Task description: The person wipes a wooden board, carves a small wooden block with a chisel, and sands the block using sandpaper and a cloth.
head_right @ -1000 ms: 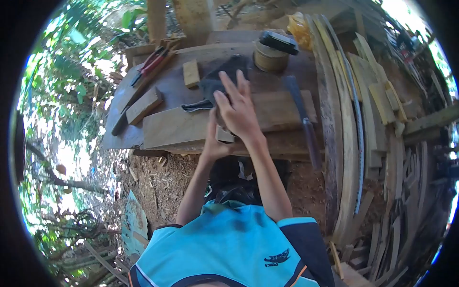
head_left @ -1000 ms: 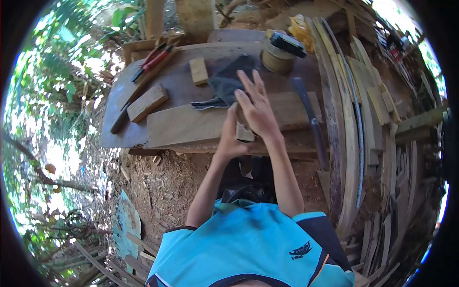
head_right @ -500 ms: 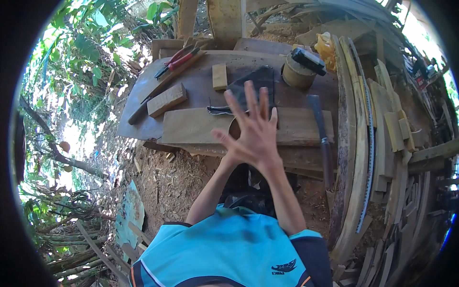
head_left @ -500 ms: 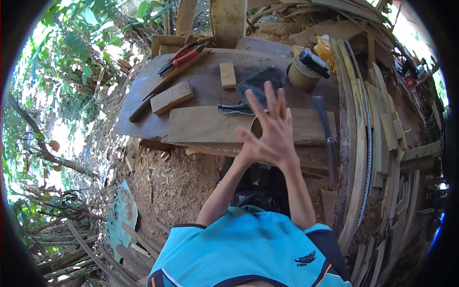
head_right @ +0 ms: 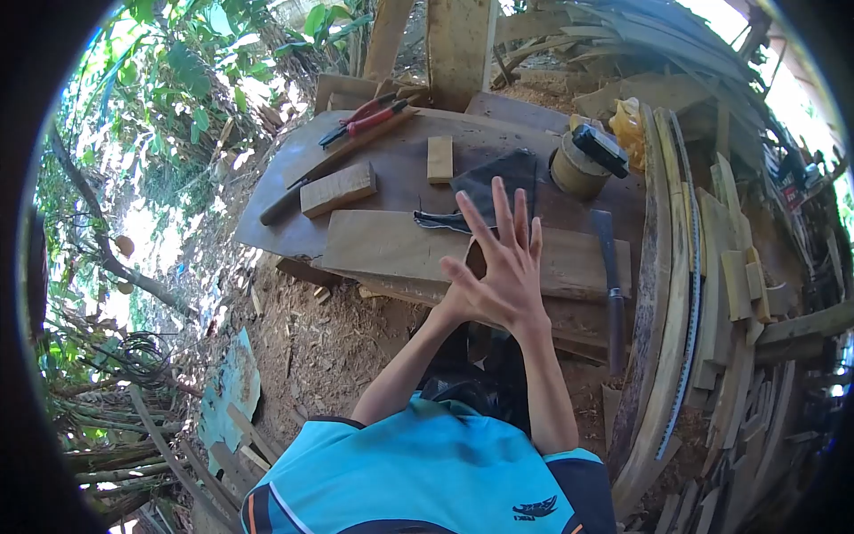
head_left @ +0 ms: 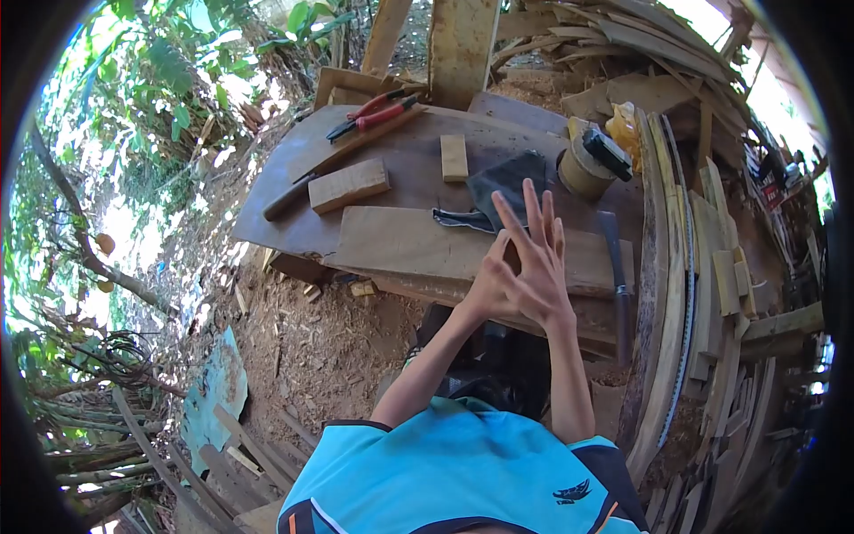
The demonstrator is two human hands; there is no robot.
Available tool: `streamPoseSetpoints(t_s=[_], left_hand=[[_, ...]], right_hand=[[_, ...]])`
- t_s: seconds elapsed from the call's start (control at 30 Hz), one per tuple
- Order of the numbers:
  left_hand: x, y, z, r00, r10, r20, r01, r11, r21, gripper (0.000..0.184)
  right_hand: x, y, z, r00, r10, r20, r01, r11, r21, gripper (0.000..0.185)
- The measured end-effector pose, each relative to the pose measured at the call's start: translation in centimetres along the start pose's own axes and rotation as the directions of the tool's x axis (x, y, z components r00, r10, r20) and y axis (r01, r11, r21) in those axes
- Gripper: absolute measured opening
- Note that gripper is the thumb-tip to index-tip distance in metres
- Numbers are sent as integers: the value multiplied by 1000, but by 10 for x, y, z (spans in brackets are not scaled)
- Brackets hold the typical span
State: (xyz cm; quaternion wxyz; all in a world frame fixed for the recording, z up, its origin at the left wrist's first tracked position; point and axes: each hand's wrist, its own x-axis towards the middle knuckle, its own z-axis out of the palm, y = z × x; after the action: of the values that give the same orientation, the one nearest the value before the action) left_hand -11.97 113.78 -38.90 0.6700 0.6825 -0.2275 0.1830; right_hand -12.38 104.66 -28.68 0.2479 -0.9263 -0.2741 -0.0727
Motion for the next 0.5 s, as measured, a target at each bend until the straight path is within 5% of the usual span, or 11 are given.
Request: streamPoseSetpoints(t_s=[0.03,0.13,0.2,0.27,0.33,0.4,0.5], left_hand=[[-1,2,6,996,-85,-38,81,992,-97,93],[-2,4,-7,1000,-7,17,6,997,74,92],[-1,3,-8,1000,7,28,-8,1000,23,93],[-3,1,-7,952,-301,55,306,933,-191,92],[-8,4,-11,970,-211,119,219,973,-67,90],[3,13,-14,977,-153,147,172,976,-132,90],[14,25,-22,954,-173,245,215,964,-157,92]], right_hand=[[2,9,4,997,80,-22,-75,983,169,61],[11,67,30,974,226,-9,-181,803,568,64],[9,36,15,993,59,-101,-11,906,422,59],[2,0,-2,984,-170,-49,174,979,109,51],[0,14,5,987,-137,-81,151,968,199,48],[1,38,13,980,-105,-171,153,942,298,46],[-15,50,41,922,63,-382,220,726,652,48]])
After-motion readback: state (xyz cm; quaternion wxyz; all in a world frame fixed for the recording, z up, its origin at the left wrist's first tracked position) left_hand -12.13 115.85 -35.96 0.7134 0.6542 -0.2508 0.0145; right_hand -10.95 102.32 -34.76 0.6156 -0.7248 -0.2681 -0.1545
